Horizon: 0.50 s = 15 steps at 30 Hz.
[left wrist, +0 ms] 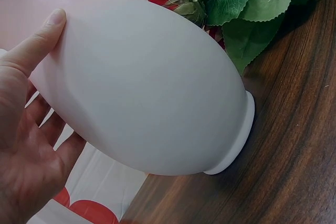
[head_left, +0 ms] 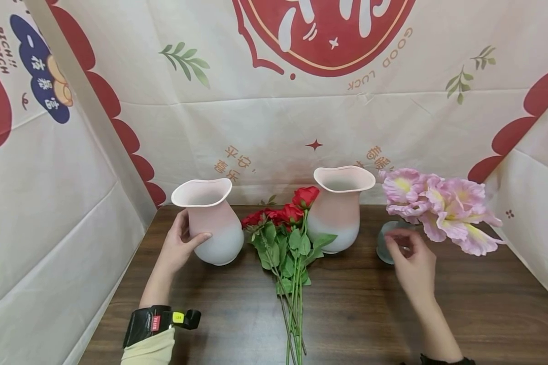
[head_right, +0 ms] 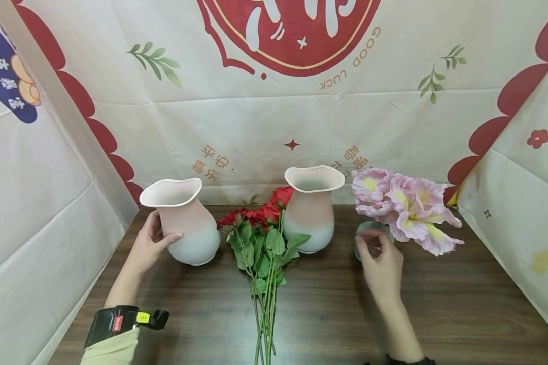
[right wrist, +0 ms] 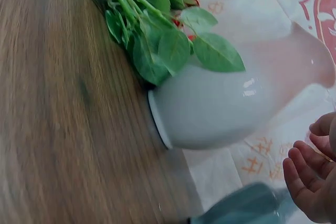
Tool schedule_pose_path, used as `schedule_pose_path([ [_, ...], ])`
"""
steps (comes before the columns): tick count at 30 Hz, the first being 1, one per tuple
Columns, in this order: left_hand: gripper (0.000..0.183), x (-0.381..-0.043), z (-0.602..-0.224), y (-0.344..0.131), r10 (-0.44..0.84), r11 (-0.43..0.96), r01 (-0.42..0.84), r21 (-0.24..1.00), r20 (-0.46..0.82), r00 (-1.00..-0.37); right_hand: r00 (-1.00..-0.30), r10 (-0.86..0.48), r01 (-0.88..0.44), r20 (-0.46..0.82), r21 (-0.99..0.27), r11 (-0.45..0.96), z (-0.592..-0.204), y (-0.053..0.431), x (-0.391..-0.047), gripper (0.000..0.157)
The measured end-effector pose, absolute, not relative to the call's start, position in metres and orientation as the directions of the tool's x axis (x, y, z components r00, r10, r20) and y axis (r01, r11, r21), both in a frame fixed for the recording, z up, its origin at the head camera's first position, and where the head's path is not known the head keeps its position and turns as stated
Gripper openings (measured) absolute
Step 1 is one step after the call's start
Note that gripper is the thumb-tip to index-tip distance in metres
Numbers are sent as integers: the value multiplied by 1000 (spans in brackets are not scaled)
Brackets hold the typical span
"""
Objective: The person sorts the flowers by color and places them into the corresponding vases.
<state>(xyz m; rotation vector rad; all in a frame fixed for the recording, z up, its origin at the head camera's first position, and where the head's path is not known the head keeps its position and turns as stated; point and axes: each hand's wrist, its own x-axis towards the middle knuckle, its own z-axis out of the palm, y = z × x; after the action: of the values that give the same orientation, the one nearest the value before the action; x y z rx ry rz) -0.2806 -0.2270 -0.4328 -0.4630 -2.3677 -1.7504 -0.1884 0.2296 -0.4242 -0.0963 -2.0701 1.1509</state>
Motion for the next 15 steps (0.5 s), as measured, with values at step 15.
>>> schedule_pose_path([
  [15, 73, -280, -430, -227, 150, 260, 333, 906, 303, -941, -776, 268, -382, 571, -763, 521, -414, 211, -230, 41],
])
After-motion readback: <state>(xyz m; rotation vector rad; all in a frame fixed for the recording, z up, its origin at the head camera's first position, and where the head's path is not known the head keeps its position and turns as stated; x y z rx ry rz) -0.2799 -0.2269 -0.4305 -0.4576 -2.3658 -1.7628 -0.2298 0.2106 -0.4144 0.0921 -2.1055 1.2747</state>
